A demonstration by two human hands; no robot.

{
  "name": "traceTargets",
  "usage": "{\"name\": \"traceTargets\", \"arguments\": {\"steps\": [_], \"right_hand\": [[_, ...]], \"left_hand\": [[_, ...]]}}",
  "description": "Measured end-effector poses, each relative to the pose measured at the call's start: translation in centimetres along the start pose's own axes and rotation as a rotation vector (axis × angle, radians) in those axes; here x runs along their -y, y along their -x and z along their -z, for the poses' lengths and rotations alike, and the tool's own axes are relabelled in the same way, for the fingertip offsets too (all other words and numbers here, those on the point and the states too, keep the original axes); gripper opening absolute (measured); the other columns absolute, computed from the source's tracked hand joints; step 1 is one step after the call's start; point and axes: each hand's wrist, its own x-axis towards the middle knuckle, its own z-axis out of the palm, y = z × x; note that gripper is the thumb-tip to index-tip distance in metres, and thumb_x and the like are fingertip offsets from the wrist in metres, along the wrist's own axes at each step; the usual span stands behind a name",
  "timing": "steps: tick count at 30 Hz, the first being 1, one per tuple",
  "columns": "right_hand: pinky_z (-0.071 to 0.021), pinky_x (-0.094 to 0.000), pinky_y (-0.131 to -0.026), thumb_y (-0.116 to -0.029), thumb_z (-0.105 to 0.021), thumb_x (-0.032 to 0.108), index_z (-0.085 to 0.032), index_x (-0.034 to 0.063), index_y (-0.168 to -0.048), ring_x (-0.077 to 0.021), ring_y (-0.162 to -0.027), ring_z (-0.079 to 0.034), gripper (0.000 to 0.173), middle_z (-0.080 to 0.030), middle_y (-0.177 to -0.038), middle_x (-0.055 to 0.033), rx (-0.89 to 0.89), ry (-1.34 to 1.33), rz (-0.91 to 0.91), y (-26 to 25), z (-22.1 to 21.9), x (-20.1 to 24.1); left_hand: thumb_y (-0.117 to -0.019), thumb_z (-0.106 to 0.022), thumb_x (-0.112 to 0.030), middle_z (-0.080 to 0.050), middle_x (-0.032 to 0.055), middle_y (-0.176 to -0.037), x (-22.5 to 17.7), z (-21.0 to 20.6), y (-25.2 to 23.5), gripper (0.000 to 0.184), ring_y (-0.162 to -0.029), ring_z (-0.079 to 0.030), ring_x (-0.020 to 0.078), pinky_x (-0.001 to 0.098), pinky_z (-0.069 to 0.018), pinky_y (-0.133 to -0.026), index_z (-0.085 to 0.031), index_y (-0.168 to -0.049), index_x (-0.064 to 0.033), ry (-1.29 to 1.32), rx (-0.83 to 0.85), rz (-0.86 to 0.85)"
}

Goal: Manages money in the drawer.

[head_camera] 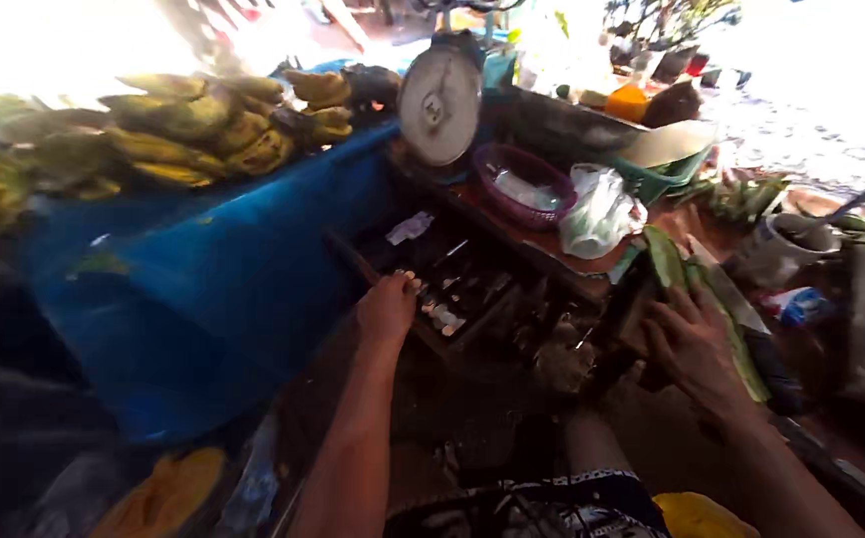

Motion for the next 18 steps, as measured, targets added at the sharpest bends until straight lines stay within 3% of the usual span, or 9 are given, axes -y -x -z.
{"name": "traceTargets", "arguments": {"steps": [9, 13, 15, 18], "right_hand": [[-0.0319, -0.0715, -0.113, -0.1019, -0.049, 0.039, -0.073, 0.0051, -0.12, -0.0618, -0.141, -0.034, 0.045, -0.051, -0.147, -0.0323, -0.009, 0.006, 0.036, -0.1, -0.1, 0.1], [-0.0308, -0.0731, -0.112, -0.1022, -0.049, 0.04, -0.073, 0.0038, -0.121, -0.0629, -0.141, -0.033, 0.047, -0.051, -0.146, -0.0327, 0.004, 0.023, 0.04, -0.2, -0.2, 0.0], [-0.0294, -0.0732, -0.113, -0.1025, -0.048, 0.041, -0.073, 0.0032, -0.122, -0.064, -0.141, -0.032, 0.049, -0.05, -0.147, -0.0332, 0.009, 0.027, 0.046, -0.2, -0.4, -0.3], [-0.0261, -0.0733, -0.114, -0.103, -0.048, 0.04, -0.072, 0.002, -0.122, -0.0646, -0.142, -0.029, 0.049, -0.048, -0.148, -0.0332, 0.054, 0.031, 0.039, -0.3, -0.1, -0.3]], "left_hand": [[-0.1028, -0.062, -0.02, -0.072, 0.016, -0.11, 2.3, -0.8, -0.5, 0.019, -0.1, -0.069, 0.0354, 0.0605, -0.0528, -0.087, -0.073, -0.108, -0.005, 0.167, -0.083, -0.128], [-0.1012, -0.066, -0.019, -0.07, 0.0108, -0.097, 3.9, -1.1, -0.4, 0.014, -0.079, -0.063, 0.0229, 0.0466, -0.0534, -0.074, -0.073, -0.106, -0.0074, 0.397, -0.113, -0.15], [-0.0998, -0.068, -0.018, -0.07, 0.0065, -0.101, 5.2, -1.7, -0.6, 0.014, -0.082, -0.064, 0.014, 0.036, -0.0544, -0.075, -0.072, -0.109, -0.0078, 0.609, -0.108, -0.146], [-0.0969, -0.069, -0.008, -0.073, 0.0045, -0.113, 6.4, -2.8, -0.5, 0.021, -0.099, -0.069, 0.0084, 0.0283, -0.0583, -0.085, -0.07, -0.118, -0.0057, 0.902, -0.101, -0.14]]}}
